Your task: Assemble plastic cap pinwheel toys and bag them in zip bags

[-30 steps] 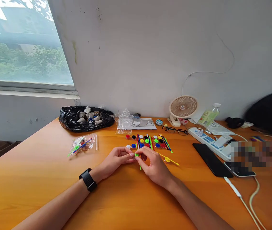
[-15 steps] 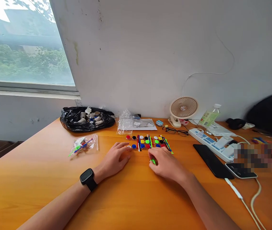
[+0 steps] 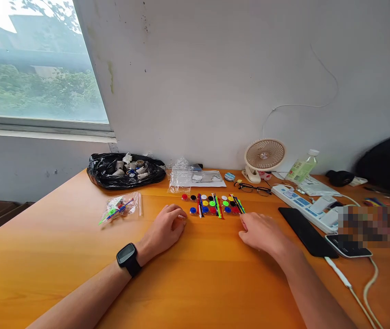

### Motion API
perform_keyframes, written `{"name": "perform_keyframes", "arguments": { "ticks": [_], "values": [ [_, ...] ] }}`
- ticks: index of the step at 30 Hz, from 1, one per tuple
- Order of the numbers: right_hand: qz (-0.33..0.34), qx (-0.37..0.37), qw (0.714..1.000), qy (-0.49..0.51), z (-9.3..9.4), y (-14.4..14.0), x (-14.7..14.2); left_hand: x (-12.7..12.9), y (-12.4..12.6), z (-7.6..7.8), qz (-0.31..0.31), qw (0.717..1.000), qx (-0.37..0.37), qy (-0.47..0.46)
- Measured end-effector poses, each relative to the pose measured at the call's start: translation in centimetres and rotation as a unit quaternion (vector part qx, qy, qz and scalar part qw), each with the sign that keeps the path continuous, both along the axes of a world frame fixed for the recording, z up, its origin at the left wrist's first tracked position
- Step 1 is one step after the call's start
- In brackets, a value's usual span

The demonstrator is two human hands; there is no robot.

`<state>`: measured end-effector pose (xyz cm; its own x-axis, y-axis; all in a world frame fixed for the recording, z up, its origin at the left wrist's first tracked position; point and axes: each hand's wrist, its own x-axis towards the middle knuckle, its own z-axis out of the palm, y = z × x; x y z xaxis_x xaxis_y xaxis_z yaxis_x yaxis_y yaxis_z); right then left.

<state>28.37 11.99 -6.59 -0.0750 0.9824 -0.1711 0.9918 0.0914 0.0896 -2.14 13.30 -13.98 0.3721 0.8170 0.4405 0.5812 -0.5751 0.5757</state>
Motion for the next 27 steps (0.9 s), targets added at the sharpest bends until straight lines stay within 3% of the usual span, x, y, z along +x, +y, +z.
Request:
{"name": "perform_keyframes", "arguments": {
  "ticks": [4,8,12,16,23,27],
  "values": [
    [0.047,0.073,0.996,0.014,0.5,0.1,0.3,0.4,-0.5,0.0,-0.013,1.000,-0.023,-0.010],
    [0.152,0.150,0.962,0.170,-0.4,-0.1,-1.9,0.8,-1.2,0.2,-0.060,0.997,-0.037,-0.017],
    [0.210,0.104,0.941,0.246,-2.8,-1.0,-4.7,1.1,-1.5,0.2,-0.119,0.989,-0.058,-0.062],
    [0.226,0.083,0.942,0.235,-4.3,-1.3,-5.9,1.1,-1.4,0.3,-0.115,0.991,-0.048,-0.052],
    [0.232,0.097,0.944,0.214,-3.9,-1.3,-6.6,1.2,-1.7,1.5,-0.119,0.991,0.019,0.053],
    [0.251,0.098,0.935,0.231,-3.7,-1.6,-6.7,1.1,-1.5,1.1,-0.102,0.989,0.016,0.110]
  ]
}}
